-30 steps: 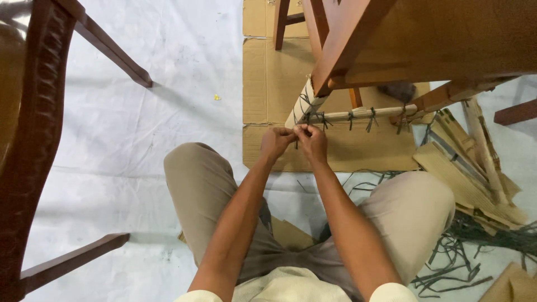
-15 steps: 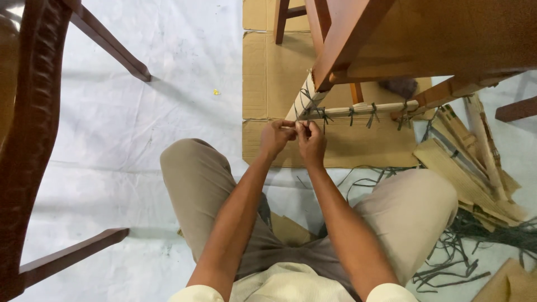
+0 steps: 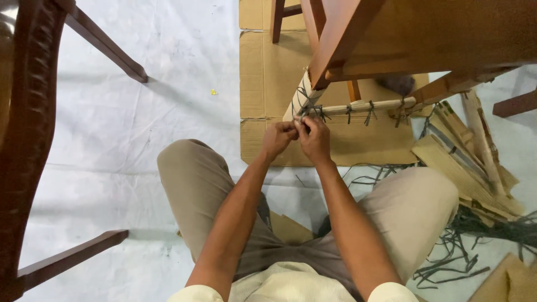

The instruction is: Wrapping the legs of a wooden chair with protective paper and securing them with plastic strips.

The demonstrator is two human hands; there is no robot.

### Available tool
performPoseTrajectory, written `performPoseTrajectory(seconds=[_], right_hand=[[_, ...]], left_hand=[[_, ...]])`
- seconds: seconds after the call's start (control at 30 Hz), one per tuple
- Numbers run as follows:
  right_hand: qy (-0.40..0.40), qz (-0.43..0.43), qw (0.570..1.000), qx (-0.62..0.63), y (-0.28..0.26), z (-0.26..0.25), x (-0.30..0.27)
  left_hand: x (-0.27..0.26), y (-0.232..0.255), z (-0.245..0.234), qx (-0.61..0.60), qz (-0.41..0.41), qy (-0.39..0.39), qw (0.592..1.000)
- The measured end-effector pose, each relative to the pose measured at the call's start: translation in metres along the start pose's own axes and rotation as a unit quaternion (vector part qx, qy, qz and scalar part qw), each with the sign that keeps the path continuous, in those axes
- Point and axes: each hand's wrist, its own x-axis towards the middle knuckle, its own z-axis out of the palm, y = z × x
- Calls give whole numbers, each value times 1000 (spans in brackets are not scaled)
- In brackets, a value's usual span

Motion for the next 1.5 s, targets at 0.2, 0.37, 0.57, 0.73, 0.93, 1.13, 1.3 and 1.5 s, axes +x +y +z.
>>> performPoseTrajectory(seconds=[0.2,0.37,0.57,0.73,0.93,1.13,1.3,1.5], right_hand=[[-2,-27,1000,-16,10,5,-10],[-4,-55,998,-40,4,2,-11],[7,-41,997,-65,0,7,-10],[26,-36,995,-86,4,14,-10],[30,-14,997,-67,9,21,-11],[39,-9,998,-45,32,32,-12],[3,176,983,54,62,50,-11],[38,226,938,260,71,62,-18]], left_hand=[[3,13,-19,190,-76,-7,979],[1,25,-25,216,-1,43,975],[4,27,-20,212,31,89,973],[14,6,-12,180,53,113,976],[25,-23,1,-233,-164,112,952],[25,-29,7,-247,-145,41,957],[16,-14,3,-289,-175,31,941],[15,-22,7,-343,-187,40,920]])
